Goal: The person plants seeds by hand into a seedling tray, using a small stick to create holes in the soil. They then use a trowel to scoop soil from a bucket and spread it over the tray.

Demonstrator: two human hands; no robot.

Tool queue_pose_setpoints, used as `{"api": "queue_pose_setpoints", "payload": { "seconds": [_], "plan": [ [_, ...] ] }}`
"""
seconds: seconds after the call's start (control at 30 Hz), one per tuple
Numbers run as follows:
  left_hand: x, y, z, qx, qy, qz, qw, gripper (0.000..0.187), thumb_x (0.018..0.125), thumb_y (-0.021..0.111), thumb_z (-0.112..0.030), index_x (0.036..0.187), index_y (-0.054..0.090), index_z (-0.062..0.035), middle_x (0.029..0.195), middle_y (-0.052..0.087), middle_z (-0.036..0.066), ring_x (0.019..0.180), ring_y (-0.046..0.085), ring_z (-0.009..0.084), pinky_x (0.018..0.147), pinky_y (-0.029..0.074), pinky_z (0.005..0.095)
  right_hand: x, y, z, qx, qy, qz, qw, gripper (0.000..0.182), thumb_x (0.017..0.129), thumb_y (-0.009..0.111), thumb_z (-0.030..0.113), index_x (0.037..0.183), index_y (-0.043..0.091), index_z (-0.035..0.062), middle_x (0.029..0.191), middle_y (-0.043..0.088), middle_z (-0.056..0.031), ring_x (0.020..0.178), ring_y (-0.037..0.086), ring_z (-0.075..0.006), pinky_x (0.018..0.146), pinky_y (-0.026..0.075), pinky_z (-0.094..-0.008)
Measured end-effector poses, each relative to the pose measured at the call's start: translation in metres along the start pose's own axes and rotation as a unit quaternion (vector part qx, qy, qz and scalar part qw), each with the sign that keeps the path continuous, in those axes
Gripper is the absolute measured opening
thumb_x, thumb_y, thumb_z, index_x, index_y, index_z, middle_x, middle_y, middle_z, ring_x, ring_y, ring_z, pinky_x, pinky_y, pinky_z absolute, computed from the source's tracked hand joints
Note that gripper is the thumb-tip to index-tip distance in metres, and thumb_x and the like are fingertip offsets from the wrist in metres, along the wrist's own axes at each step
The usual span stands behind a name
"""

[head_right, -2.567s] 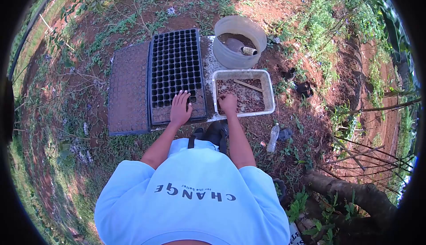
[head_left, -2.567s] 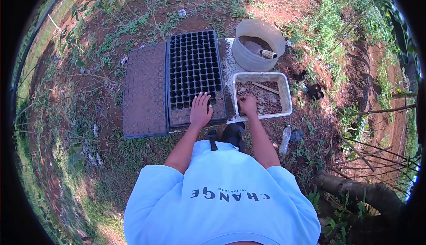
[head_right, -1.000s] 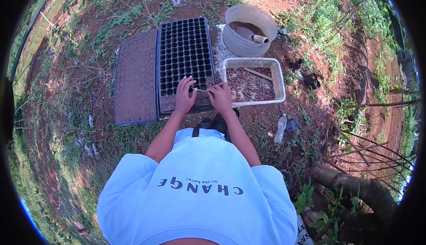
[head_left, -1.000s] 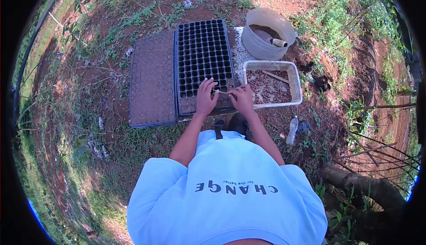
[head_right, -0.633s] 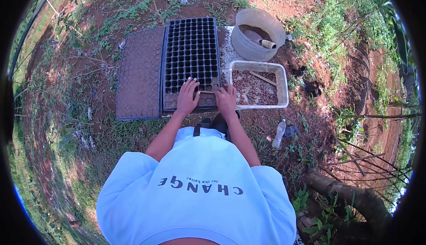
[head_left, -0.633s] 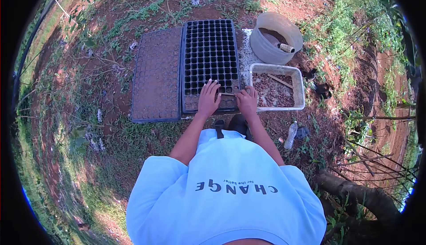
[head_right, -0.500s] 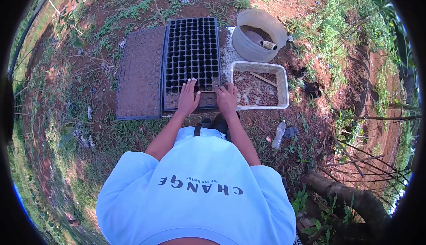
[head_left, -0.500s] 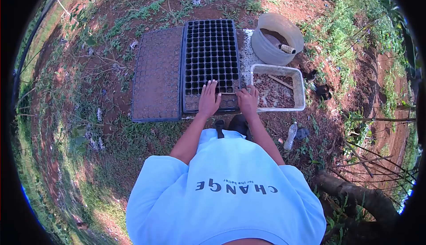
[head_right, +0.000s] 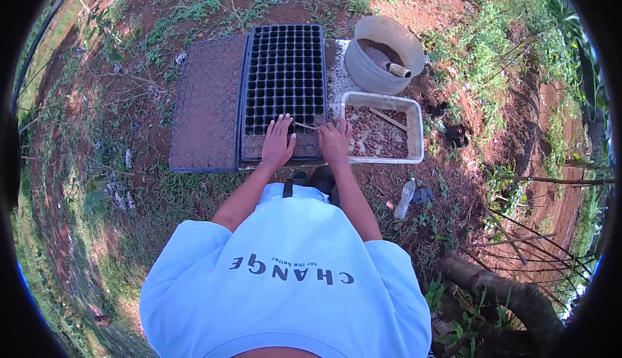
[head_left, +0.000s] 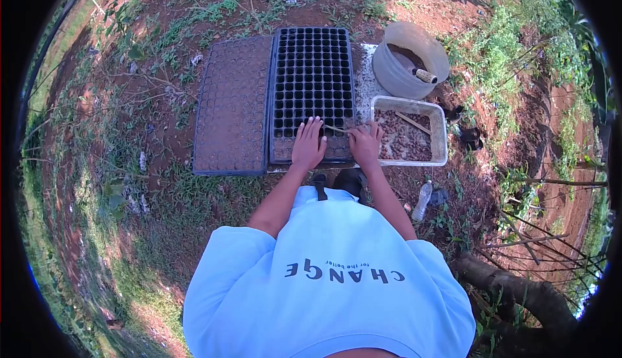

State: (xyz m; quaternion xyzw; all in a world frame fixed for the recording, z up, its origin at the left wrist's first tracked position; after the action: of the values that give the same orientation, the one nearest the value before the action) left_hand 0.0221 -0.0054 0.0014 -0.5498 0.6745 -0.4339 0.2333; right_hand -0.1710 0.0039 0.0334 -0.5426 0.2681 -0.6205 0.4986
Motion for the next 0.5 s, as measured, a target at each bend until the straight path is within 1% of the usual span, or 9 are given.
{"api": "queue_pose_setpoints", "payload": {
  "seconds": [0.03, 0.17, 0.23, 0.27, 0.33, 0.37, 0.43, 0.5],
  "plan": [
    [0.0005, 0.0002, 0.0002, -0.005, -0.002, -0.001, 1.000, 0.049, 0.096, 0.047, -0.025, 0.140, 0.039, -0.0056, 0.151, 0.038, 0.012, 0.144, 0.028, 0.0265, 0.120, 0.017, 0.0434, -0.0020, -0.0011, 0.0014, 0.001, -0.028, 0.009, 1.000, 0.011, 0.078, 0.070, 0.017, 0.088, 0.074, 0.0130, 0.093, 0.068, -0.0003, 0.113, 0.050, -0.0265, 0.100, 0.031, -0.0435],
    [0.0000, -0.0006, 0.0019, 0.003, -0.001, -0.006, 1.000, 0.049, 0.096, 0.048, -0.025, 0.140, 0.040, -0.0057, 0.150, 0.039, 0.012, 0.144, 0.029, 0.0266, 0.120, 0.017, 0.0434, -0.0044, 0.0033, 0.0045, 0.003, -0.009, 0.006, 1.000, 0.011, 0.077, 0.069, 0.016, 0.086, 0.073, 0.0111, 0.091, 0.067, -0.0029, 0.113, 0.050, -0.0260, 0.102, 0.030, -0.0454],
    [0.0001, -0.0004, 0.0012, -0.004, 0.002, -0.012, 1.000, 0.048, 0.096, 0.048, -0.025, 0.139, 0.040, -0.0056, 0.150, 0.039, 0.012, 0.144, 0.029, 0.0266, 0.120, 0.017, 0.0438, -0.0007, 0.0057, 0.0013, -0.045, 0.047, 0.021, 0.998, 0.011, 0.075, 0.071, 0.016, 0.085, 0.074, 0.0124, 0.092, 0.068, -0.0032, 0.113, 0.050, -0.0265, 0.103, 0.028, -0.0457],
    [0.0007, -0.0004, 0.0006, -0.005, 0.003, -0.011, 1.000, 0.048, 0.096, 0.048, -0.025, 0.139, 0.040, -0.0056, 0.150, 0.039, 0.012, 0.144, 0.029, 0.0266, 0.120, 0.017, 0.0438, 0.0011, 0.0064, 0.0003, -0.046, 0.048, 0.021, 0.998, 0.011, 0.075, 0.071, 0.016, 0.085, 0.074, 0.0124, 0.092, 0.068, -0.0032, 0.113, 0.050, -0.0265, 0.103, 0.028, -0.0457],
    [0.0009, 0.0002, 0.0005, 0.000, 0.006, -0.015, 1.000, 0.048, 0.095, 0.048, -0.024, 0.139, 0.041, -0.0055, 0.150, 0.039, 0.012, 0.143, 0.030, 0.0267, 0.120, 0.018, 0.0441, 0.0038, 0.0067, -0.0001, -0.039, 0.084, 0.018, 0.995, 0.011, 0.074, 0.071, 0.016, 0.084, 0.074, 0.0118, 0.091, 0.068, -0.0047, 0.113, 0.050, -0.0267, 0.103, 0.028, -0.0462],
    [0.0008, 0.0002, 0.0009, 0.000, 0.006, -0.014, 1.000, 0.048, 0.095, 0.048, -0.024, 0.139, 0.041, -0.0055, 0.150, 0.039, 0.012, 0.143, 0.030, 0.0267, 0.120, 0.018, 0.0441, 0.0037, 0.0065, 0.0006, -0.039, 0.085, 0.019, 0.995, 0.011, 0.074, 0.071, 0.016, 0.084, 0.074, 0.0118, 0.091, 0.068, -0.0047, 0.113, 0.050, -0.0267, 0.103, 0.028, -0.0462],
    [-0.0003, 0.0010, 0.0008, 0.002, 0.004, -0.011, 1.000, 0.048, 0.095, 0.048, -0.025, 0.139, 0.041, -0.0055, 0.150, 0.039, 0.012, 0.143, 0.030, 0.0269, 0.120, 0.018, 0.0442, 0.0011, 0.0049, 0.0029, -0.011, 0.028, 0.015, 0.999, 0.013, 0.075, 0.071, 0.016, 0.086, 0.074, 0.0120, 0.092, 0.068, -0.0052, 0.113, 0.050, -0.0271, 0.103, 0.029, -0.0467],
    [-0.0001, 0.0014, 0.0013, 0.001, 0.005, -0.012, 1.000, 0.048, 0.095, 0.048, -0.025, 0.139, 0.041, -0.0055, 0.150, 0.040, 0.012, 0.143, 0.030, 0.0269, 0.120, 0.018, 0.0441, -0.0018, 0.0049, 0.0059, -0.021, 0.021, 0.015, 0.999, 0.015, 0.075, 0.070, 0.016, 0.089, 0.074, 0.0119, 0.092, 0.069, -0.0055, 0.113, 0.050, -0.0276, 0.103, 0.029, -0.0471]
  ]
}}
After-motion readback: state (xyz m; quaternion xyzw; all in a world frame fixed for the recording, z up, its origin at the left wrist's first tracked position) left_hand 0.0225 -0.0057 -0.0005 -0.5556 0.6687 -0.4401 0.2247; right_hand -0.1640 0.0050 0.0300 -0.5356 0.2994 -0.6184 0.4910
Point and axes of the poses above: each hand's wrist, its own x-axis towards the middle knuckle, its own y-axis out of the palm, z = x × y, the point moved 1 cm from there along x, towards the middle knuckle
